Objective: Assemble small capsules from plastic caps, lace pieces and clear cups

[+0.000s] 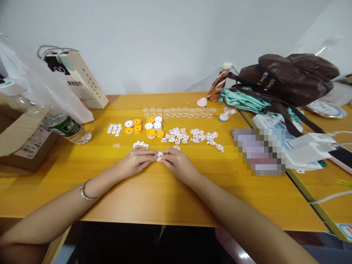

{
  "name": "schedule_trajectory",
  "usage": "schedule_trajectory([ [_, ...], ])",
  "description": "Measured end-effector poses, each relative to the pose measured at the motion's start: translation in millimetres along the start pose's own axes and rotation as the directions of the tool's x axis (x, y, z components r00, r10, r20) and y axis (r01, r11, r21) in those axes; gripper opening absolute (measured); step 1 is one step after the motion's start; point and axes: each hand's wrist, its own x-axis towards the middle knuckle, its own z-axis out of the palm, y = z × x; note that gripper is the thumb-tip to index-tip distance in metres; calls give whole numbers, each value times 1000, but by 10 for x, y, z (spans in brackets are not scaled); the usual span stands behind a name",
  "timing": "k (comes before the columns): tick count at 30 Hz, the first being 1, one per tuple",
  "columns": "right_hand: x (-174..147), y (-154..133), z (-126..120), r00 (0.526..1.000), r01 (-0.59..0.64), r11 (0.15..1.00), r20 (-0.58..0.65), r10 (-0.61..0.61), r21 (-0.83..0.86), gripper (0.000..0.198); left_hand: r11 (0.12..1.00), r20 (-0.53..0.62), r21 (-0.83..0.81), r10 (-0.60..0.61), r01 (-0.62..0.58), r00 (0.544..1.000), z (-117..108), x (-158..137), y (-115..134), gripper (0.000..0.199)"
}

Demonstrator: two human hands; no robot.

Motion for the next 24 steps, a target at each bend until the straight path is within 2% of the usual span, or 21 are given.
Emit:
schedule_trajectory([
  [9,20,-30,-12,999,-6,1000,37,7,-23,16,999,48,23,-37,36,998,-9,-11,7,21],
  [16,23,-61,-36,994,-15,998,103,22,-67,17,995,77,98,-25,17,997,1,-23,29,23],
  [24,13,-96,-29,990,65,983,138,-41,-171,18,955,164,274,73,-116,984,-40,-30,108,25],
])
